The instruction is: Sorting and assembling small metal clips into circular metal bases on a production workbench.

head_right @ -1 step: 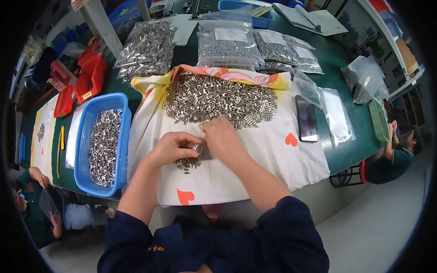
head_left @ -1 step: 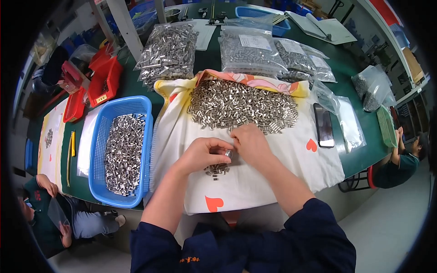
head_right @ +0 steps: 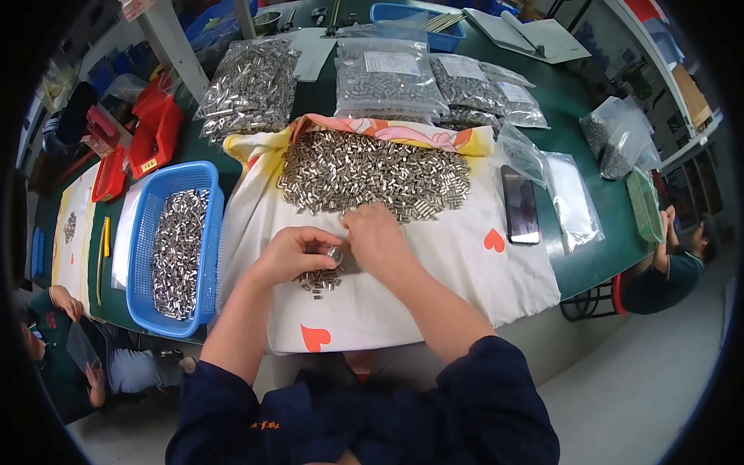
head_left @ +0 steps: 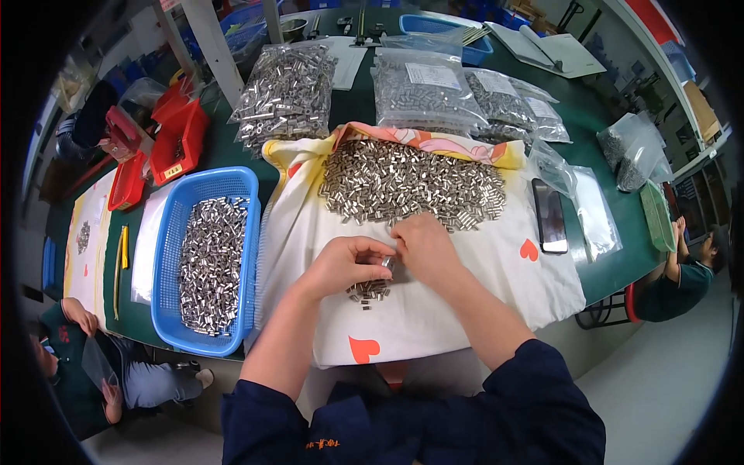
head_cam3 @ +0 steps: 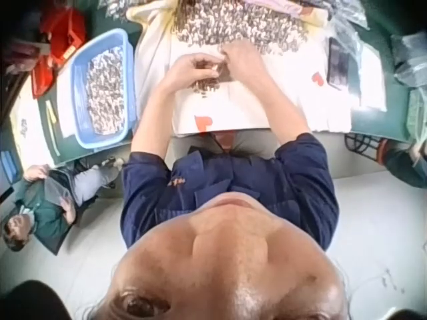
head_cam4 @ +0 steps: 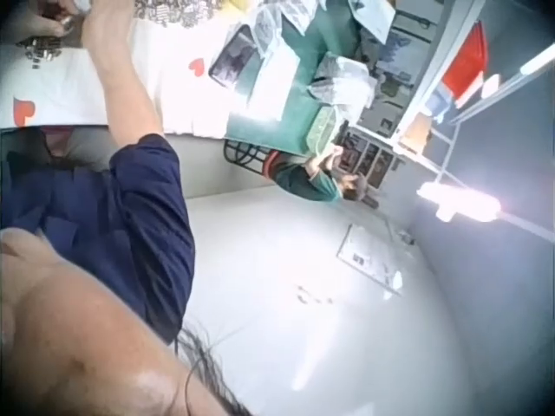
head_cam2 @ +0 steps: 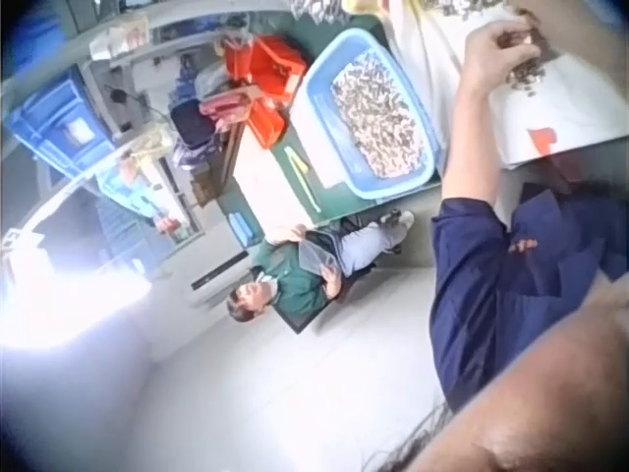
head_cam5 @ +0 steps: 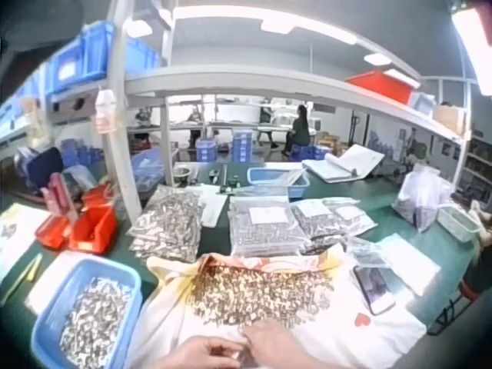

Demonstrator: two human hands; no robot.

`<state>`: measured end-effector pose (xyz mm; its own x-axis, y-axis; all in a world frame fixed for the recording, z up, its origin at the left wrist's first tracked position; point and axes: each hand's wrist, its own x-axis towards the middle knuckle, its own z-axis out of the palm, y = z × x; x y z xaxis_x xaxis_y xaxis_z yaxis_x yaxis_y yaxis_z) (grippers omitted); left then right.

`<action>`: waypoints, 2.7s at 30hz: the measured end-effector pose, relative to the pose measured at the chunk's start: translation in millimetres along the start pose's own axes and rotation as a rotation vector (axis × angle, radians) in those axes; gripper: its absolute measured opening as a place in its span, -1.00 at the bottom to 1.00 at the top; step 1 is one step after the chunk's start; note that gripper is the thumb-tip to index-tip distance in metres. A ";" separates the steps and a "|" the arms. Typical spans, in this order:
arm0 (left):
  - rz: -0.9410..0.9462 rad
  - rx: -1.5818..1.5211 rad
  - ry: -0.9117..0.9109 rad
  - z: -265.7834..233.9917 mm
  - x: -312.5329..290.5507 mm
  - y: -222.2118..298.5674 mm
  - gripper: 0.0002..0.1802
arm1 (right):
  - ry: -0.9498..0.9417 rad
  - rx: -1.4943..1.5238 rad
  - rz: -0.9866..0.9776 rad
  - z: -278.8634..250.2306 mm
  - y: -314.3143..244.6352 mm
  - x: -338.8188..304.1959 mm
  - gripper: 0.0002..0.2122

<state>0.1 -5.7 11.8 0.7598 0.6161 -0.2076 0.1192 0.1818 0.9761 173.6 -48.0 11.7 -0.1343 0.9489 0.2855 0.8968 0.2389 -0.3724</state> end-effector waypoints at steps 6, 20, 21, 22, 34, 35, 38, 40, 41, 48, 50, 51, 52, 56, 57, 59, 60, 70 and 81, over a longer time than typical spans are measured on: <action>0.045 -0.196 0.079 -6.4 2.2 -5.9 -0.68 | 0.149 0.236 0.018 -4.4 0.2 7.1 -0.90; 0.087 -0.276 0.219 -8.6 2.7 -14.7 -0.68 | -0.074 0.820 0.203 -11.8 -10.1 3.7 -0.91; 0.067 -0.315 0.198 -11.1 3.7 -15.4 -0.68 | -0.103 0.836 0.227 -9.9 -10.7 4.2 -0.91; 0.084 -0.304 0.205 -11.4 4.4 -15.4 -0.68 | -0.059 0.794 0.200 -9.3 -10.8 5.7 -0.92; 0.080 -0.163 0.261 -7.6 5.8 -11.1 -0.67 | 0.223 0.373 -0.103 0.4 -14.8 2.9 -0.92; 0.089 -0.205 0.243 -7.8 5.3 -9.7 -0.67 | 0.170 0.423 -0.058 -2.5 -14.7 2.8 -0.93; 0.099 -0.240 0.215 -9.8 2.7 -8.6 -0.67 | -0.002 0.597 0.078 -12.2 -9.0 5.6 -0.93; 0.103 -0.234 0.199 -9.7 1.6 -8.3 -0.66 | -0.119 0.714 0.175 -17.0 -8.0 6.9 -0.92; 0.082 -0.175 0.176 -8.8 2.0 -7.9 -0.66 | -0.164 0.709 0.198 -18.9 -8.3 7.2 -0.92; 0.014 0.018 0.111 -2.0 0.0 -0.5 -0.69 | -0.041 0.724 0.347 -12.8 7.7 14.0 -0.92; 0.030 0.028 0.052 2.2 -0.2 -1.6 -0.69 | 0.077 0.462 0.177 2.7 13.7 13.3 -0.92; 0.045 0.039 -0.004 3.7 0.4 -2.3 -0.68 | 0.189 0.201 0.007 8.4 16.7 12.4 -0.92; 0.042 0.091 -0.031 2.5 -0.2 -4.5 -0.67 | 0.187 0.202 0.005 10.7 14.7 12.7 -0.92; 0.047 0.028 -0.007 0.6 -0.1 -5.2 -0.67 | 0.087 0.035 0.001 10.6 10.2 10.9 -0.93; 0.053 0.030 -0.009 0.7 0.1 -5.2 -0.67 | 0.059 0.027 0.019 9.0 10.0 10.7 -0.93; 0.056 0.031 -0.012 0.9 0.0 -5.9 -0.68 | 0.046 0.041 0.017 7.1 10.5 10.2 -0.94; 0.055 0.018 -0.008 0.5 -0.3 -5.6 -0.68 | 0.035 0.053 0.013 7.1 10.7 9.8 -0.94; 0.050 -0.055 0.035 -0.7 2.1 -1.9 -0.70 | 0.040 -0.013 0.044 6.4 12.3 7.0 -0.96; 0.040 -0.126 0.085 -3.0 5.1 -8.3 -0.69 | 0.006 -0.075 0.111 6.8 9.8 6.4 -0.96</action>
<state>1.1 -1.8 2.4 0.7049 0.6865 -0.1785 0.0046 0.2472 0.9689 178.6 -38.2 3.9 -0.0298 0.9675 0.2511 0.9349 0.1159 -0.3355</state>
